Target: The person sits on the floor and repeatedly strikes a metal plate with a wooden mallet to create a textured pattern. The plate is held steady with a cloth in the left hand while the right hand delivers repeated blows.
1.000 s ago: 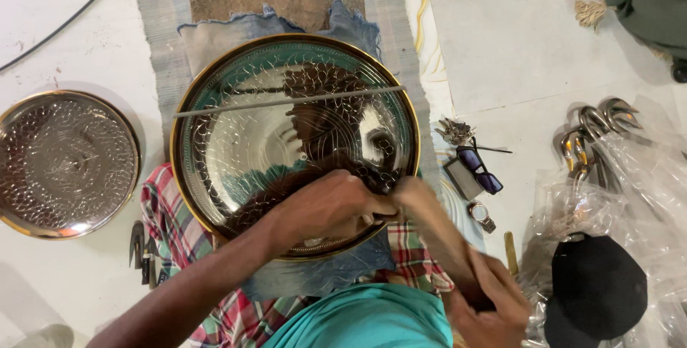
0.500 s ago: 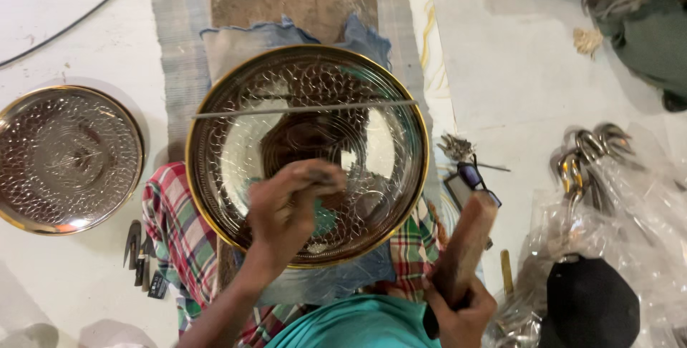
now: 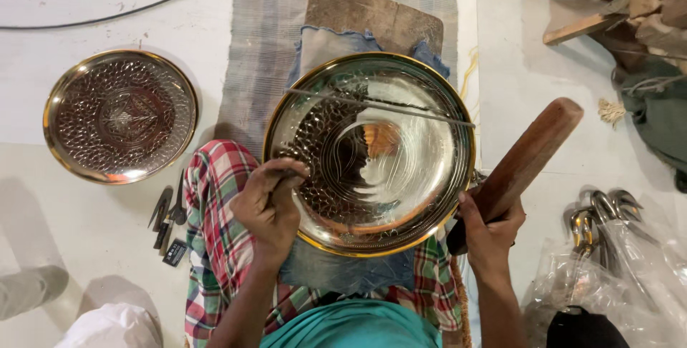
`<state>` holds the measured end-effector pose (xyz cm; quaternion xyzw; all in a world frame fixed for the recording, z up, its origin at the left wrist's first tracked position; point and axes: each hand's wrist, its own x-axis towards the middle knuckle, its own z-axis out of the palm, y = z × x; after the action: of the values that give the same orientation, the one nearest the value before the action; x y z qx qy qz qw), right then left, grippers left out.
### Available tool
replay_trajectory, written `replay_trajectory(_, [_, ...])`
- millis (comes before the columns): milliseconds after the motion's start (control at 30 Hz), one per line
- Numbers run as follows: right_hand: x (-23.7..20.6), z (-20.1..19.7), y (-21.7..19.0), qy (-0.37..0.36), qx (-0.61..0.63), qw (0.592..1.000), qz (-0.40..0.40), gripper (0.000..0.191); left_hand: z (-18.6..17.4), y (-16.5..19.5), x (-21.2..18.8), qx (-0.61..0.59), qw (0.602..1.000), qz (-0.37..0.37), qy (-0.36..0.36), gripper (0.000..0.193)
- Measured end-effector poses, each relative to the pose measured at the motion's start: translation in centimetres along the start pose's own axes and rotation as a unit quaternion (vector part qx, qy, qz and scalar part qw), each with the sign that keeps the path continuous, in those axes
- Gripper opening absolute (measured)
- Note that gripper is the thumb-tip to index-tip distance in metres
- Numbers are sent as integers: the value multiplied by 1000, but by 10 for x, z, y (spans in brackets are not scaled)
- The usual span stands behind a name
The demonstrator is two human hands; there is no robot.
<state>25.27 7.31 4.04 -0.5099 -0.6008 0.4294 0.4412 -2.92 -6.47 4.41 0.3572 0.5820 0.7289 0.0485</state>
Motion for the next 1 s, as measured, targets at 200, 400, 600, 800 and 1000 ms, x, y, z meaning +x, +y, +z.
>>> replay_trajectory(200, [-39, 9, 15, 24, -21, 998, 53, 41, -3, -10, 53, 44, 992, 54, -102, 20])
replay_trajectory(400, [-85, 24, 20, -58, 16, 998, 13, 52, 4, -17, 114, 18, 965, 103, -240, 21])
replay_trajectory(600, [-99, 22, 15, -54, -6, 998, 34, 45, 10, 4, 81, 27, 978, 16, -204, 24])
replay_trajectory(800, [-123, 3, 3, -52, -91, 991, 77, 31, 7, 40, 8, -67, 915, -190, -349, 22])
replay_trajectory(1000, [-120, -6, -30, -92, -82, 986, 114, 56, 6, 42, 1, 69, 907, -130, -393, 41])
